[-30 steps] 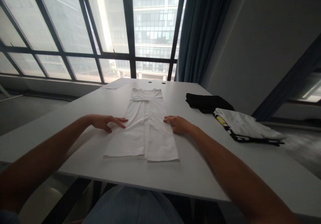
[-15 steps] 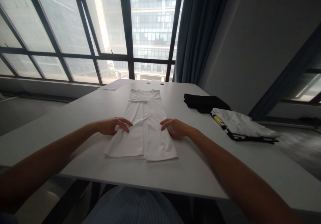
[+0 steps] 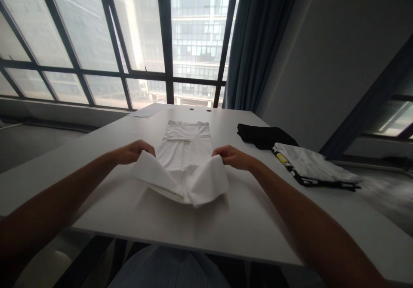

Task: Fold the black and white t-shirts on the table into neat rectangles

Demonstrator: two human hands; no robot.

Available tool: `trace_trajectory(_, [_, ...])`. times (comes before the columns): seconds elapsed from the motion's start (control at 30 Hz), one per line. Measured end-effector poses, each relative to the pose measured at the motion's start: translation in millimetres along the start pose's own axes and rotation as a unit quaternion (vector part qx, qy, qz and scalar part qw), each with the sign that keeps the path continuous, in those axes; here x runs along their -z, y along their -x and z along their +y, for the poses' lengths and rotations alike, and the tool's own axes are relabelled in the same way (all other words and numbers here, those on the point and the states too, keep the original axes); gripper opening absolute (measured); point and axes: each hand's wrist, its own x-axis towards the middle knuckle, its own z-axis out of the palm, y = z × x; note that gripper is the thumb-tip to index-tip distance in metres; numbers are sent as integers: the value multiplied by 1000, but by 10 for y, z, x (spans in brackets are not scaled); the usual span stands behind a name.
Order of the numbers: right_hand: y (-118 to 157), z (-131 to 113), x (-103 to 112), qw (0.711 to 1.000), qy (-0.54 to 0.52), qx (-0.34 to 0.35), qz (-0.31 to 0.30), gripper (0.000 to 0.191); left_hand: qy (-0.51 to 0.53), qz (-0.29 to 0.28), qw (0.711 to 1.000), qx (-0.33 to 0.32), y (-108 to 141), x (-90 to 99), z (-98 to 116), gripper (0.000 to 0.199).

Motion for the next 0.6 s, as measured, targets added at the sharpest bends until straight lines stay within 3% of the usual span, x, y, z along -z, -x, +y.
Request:
trace_trajectory(0.1, [-224,139,-48,980,-90,-63,166,43,109,193,973,67,-136,6,-163,50])
trace_trajectory(0.17, [-345,254,-111,952,-101,-151,245,39,123,263,944,157,-192,32,-281,57])
trace_trajectory(0.23, [-392,338,-170,931,-89,-226,273,33,106,264,928,242,-193,86,-377,63])
trace_trajectory(0.3, [-371,367,-209,925,-72,-252,276,32,85,237,926,283,-160,147,-442,65])
trace_trajectory(0.47, [-285,298,-253,924,-14,-262,278,50,-9,237,933,270,-158,160,-556,65])
trace_trajectory(0.6, [-363,316,-262,916,66,-260,299,50,-116,308,913,242,-293,92,-682,74])
